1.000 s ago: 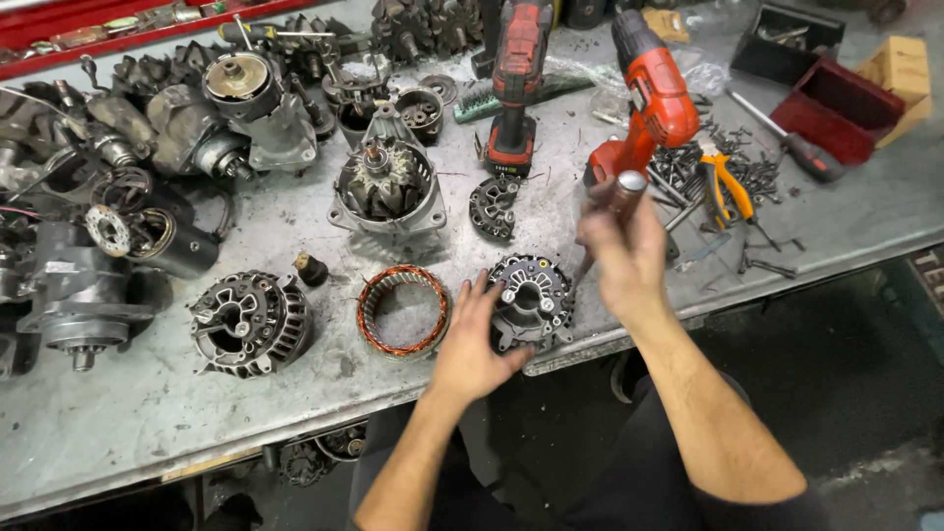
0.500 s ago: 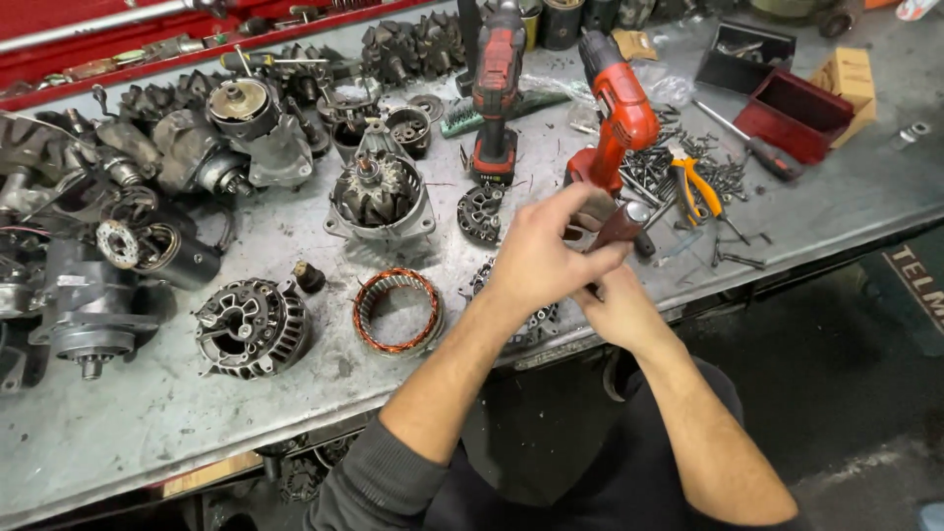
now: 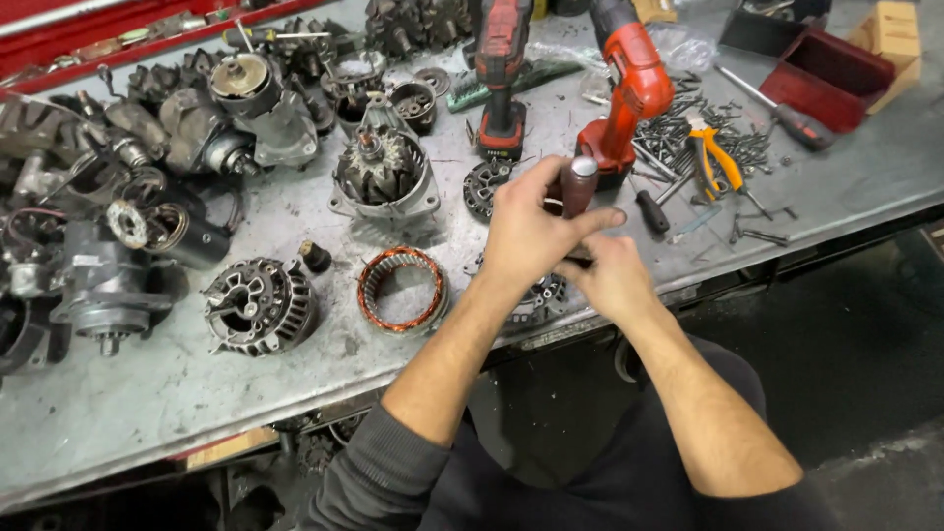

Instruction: Repairing and reassembling automotive alternators on a workshop bench.

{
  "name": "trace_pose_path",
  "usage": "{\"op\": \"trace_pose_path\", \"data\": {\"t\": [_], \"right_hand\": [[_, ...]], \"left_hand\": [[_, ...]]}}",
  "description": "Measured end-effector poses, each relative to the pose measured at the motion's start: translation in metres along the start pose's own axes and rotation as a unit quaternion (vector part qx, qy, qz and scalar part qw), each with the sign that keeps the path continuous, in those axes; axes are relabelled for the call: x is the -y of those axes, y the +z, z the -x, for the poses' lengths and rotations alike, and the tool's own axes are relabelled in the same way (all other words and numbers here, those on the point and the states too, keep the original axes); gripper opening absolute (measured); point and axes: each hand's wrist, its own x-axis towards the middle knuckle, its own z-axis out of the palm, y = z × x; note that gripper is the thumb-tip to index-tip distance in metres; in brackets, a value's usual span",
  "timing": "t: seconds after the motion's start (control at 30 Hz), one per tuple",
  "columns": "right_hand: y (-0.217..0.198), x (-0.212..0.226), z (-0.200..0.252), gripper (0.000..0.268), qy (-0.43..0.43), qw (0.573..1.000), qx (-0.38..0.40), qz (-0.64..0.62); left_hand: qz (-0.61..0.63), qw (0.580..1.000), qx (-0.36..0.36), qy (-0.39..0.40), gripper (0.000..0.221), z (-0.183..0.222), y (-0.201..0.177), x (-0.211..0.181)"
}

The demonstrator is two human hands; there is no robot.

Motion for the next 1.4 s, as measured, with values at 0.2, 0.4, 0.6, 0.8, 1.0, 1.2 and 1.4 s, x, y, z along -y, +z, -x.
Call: {"op": "trace_pose_path", "data": {"t": [0.2,0.4,0.6,0.8,1.0,1.2,1.4], "right_hand": [[0.009,-0.032,0.002,0.031,-0.165,0.985,-0.036,0.035],[0.002,-0.001,-0.001,0.036,0.059,0.996,-0.001,0.061],[0.000,-0.003,0.004,0.038,-0.033,0.997,0.016,-0.069],[0.001,-0.018,0.001,0.023,-0.018,0.999,0.030,-0.017],[0.012,-0.026,0.004,0.029,-0.183,0.982,-0.035,-0.009],[0.008,-0.014,-0.002,0.031,-0.003,1.000,-0.023,0.009],[0.009,-0.034,-0.001,0.025,-0.111,0.993,0.023,-0.038]], "left_hand": [[0.066,0.994,0.086,-0.036,0.046,0.001,0.006,0.014],[-0.018,0.995,0.060,-0.074,0.037,0.001,0.005,0.011],[0.043,0.997,0.038,-0.046,0.030,0.004,0.003,0.032],[0.027,0.990,0.093,-0.104,0.043,0.005,0.010,0.019],[-0.036,0.999,-0.003,-0.013,0.057,0.010,0.012,0.017],[-0.039,0.998,0.020,-0.054,0.051,0.008,0.009,0.011],[-0.005,1.000,0.010,-0.009,0.045,0.010,0.008,0.017]]}}
